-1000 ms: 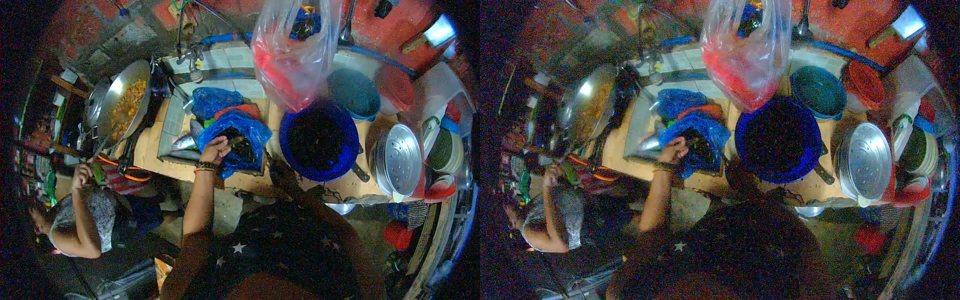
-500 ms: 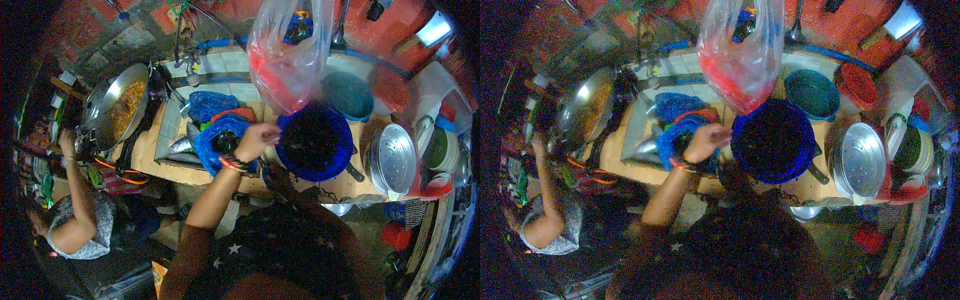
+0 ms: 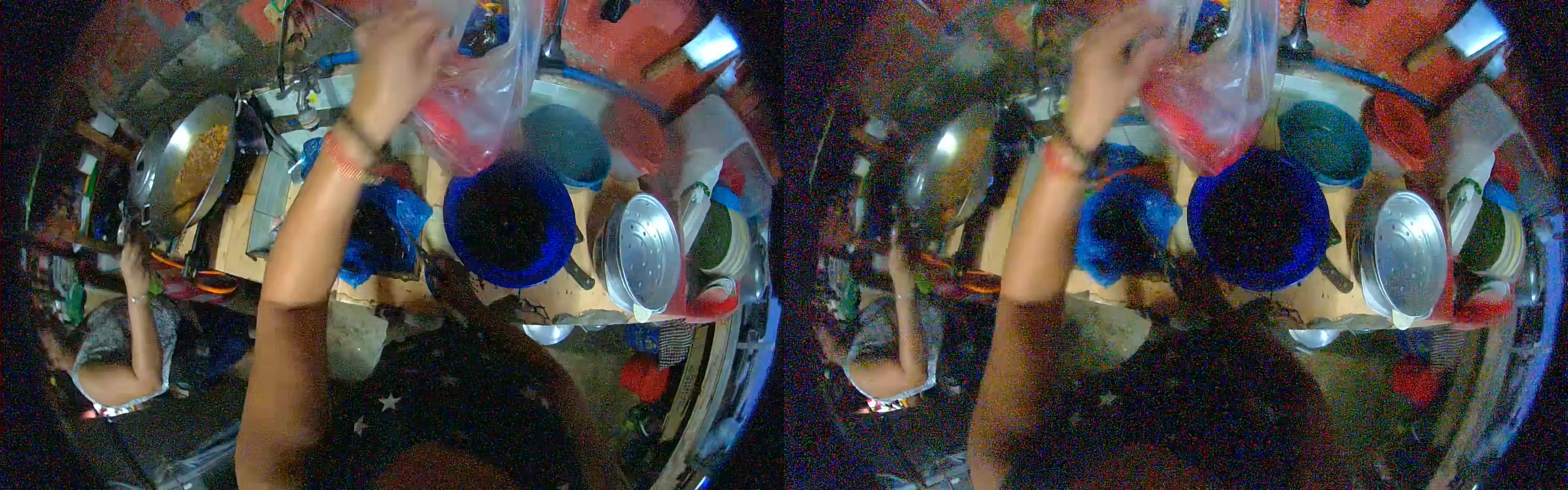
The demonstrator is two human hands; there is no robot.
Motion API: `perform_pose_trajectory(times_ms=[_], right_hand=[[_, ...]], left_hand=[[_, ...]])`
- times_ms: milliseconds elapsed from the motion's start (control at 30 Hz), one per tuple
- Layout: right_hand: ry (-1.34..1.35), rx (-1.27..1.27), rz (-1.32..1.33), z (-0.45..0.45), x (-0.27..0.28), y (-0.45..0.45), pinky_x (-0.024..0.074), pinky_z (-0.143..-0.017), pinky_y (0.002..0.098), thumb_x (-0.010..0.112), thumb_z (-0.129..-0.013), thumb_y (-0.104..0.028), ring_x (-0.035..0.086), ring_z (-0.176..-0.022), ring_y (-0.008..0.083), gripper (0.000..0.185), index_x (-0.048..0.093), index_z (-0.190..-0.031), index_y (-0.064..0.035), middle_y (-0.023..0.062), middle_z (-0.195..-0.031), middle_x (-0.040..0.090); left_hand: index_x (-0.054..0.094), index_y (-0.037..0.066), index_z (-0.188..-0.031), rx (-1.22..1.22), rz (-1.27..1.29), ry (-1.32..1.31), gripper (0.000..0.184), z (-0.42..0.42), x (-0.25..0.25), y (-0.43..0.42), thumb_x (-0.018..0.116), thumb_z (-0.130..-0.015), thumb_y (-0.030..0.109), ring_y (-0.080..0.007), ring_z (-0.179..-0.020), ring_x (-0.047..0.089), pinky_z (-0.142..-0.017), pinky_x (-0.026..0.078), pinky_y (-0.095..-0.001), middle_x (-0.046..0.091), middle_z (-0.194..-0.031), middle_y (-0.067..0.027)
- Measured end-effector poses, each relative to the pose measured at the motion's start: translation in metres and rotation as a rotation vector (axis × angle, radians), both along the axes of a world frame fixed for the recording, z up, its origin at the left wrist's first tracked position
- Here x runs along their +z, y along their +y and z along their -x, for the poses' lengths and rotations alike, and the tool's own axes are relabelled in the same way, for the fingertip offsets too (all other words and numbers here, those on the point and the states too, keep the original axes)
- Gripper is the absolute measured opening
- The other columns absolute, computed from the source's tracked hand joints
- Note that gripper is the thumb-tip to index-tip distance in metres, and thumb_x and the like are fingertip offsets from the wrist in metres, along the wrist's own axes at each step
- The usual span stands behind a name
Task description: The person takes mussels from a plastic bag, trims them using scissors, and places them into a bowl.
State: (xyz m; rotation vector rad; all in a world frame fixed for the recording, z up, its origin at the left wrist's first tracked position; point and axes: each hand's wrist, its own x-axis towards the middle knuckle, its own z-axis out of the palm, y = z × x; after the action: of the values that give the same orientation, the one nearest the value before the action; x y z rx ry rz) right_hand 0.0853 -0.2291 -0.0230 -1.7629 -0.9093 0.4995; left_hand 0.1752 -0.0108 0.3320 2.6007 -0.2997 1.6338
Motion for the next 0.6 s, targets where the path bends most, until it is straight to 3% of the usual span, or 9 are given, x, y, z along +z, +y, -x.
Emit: perform_pose_trajectory(times_ms=[100, 167, 233, 300, 333, 400, 433, 533, 600], right_hand=[[0.014, -0.037, 0.005, -0.005, -0.003, -0.003, 0.0443, -0.070, 0.0298, 0.046, -0.083, -0.013, 0.052, -0.081, 0.0184, 0.028, 0.046, -0.109, -0.0019, 0.0118, -0.097, 0.053], [0.022, -0.055, 0.006, -0.007, -0.007, -0.002, 0.0444, -0.070, 0.0298, 0.046, -0.084, -0.014, 0.052, -0.081, 0.0184, 0.028, 0.046, -0.109, -0.0019, 0.0119, -0.097, 0.053], [0.023, -0.060, 0.009, -0.008, -0.009, 0.001, 0.0444, -0.070, 0.0297, 0.046, -0.084, -0.015, 0.052, -0.081, 0.0184, 0.028, 0.046, -0.109, -0.0020, 0.0120, -0.096, 0.053], [0.020, -0.060, 0.025, -0.008, -0.010, 0.002, 0.0444, -0.070, 0.0297, 0.046, -0.084, -0.015, 0.052, -0.081, 0.0184, 0.029, 0.046, -0.109, -0.0020, 0.0120, -0.096, 0.053], [0.017, -0.061, 0.035, -0.008, -0.010, 0.002, 0.0444, -0.070, 0.0297, 0.046, -0.084, -0.016, 0.052, -0.081, 0.0184, 0.029, 0.046, -0.109, -0.0020, 0.0121, -0.096, 0.053], [0.002, -0.058, 0.059, -0.007, -0.011, 0.003, 0.0444, -0.069, 0.0297, 0.046, -0.084, -0.016, 0.052, -0.081, 0.0184, 0.029, 0.046, -0.109, -0.0021, 0.0121, -0.096, 0.053], [-0.014, -0.057, 0.071, -0.006, -0.012, 0.005, 0.0444, -0.069, 0.0296, 0.046, -0.084, -0.016, 0.052, -0.081, 0.0184, 0.029, 0.046, -0.109, -0.0021, 0.0122, -0.096, 0.053], [-0.102, -0.051, 0.105, -0.006, -0.026, 0.002, 0.0441, -0.070, 0.0296, 0.045, -0.085, -0.018, 0.052, -0.083, 0.0181, 0.030, 0.045, -0.111, -0.0025, 0.0117, -0.096, 0.052], [-0.231, -0.045, 0.150, -0.007, -0.039, -0.001, 0.0439, -0.070, 0.0296, 0.045, -0.086, -0.019, 0.052, -0.084, 0.0179, 0.031, 0.044, -0.112, -0.0028, 0.0114, -0.096, 0.052]], left_hand=[[0.060, 0.004, -0.083, 0.125, 0.493, 0.240, 0.011, 0.067, -0.032, 0.006, 0.058, -0.078, 0.013, -0.0133, -0.072, 0.055, -0.066, 0.044, -0.0251, 0.060, -0.078, -0.0086], [0.059, 0.001, -0.082, 0.010, 0.827, 0.603, 0.008, 0.100, -0.121, 0.058, 0.057, -0.074, 0.004, -0.0120, -0.072, 0.057, -0.064, 0.045, -0.0255, 0.061, -0.077, -0.0091], [0.057, 0.003, -0.074, 0.184, 0.830, 1.082, 0.011, 0.133, -0.162, 0.050, 0.051, -0.068, -0.006, -0.0116, -0.064, 0.053, -0.057, 0.043, -0.0237, 0.057, -0.069, -0.0032], [0.056, 0.004, -0.075, -0.452, 1.640, 1.119, 0.012, 0.162, -0.280, 0.096, 0.052, -0.065, -0.001, -0.0182, -0.063, 0.054, -0.056, 0.043, -0.0276, 0.057, -0.071, -0.0059], [0.056, 0.004, -0.075, -0.453, 1.653, 1.112, 0.012, 0.164, -0.330, 0.106, 0.052, -0.065, -0.001, -0.0182, -0.063, 0.054, -0.056, 0.043, -0.0276, 0.057, -0.071, -0.0059], [0.056, 0.005, -0.085, 0.008, 1.325, 0.908, 0.020, 0.162, -0.416, 0.123, 0.055, -0.067, 0.012, -0.0320, -0.076, 0.053, -0.068, 0.042, -0.0390, 0.058, -0.080, -0.0147], [0.056, 0.005, -0.091, 0.221, 1.147, 0.796, 0.027, 0.157, -0.415, 0.119, 0.057, -0.067, 0.019, -0.0390, -0.082, 0.053, -0.073, 0.042, -0.0447, 0.058, -0.084, -0.0191], [0.052, 0.008, -0.101, 0.619, 0.774, 1.030, 0.039, 0.131, -0.351, 0.072, 0.057, -0.068, 0.028, -0.0345, -0.101, 0.047, -0.084, 0.037, -0.0457, 0.052, -0.106, -0.0170], [0.048, 0.010, -0.106, 0.706, 0.667, 1.109, 0.044, 0.121, -0.436, 0.089, 0.056, -0.069, 0.031, -0.0331, -0.108, 0.039, -0.086, 0.034, -0.0489, 0.043, -0.116, -0.0151]])
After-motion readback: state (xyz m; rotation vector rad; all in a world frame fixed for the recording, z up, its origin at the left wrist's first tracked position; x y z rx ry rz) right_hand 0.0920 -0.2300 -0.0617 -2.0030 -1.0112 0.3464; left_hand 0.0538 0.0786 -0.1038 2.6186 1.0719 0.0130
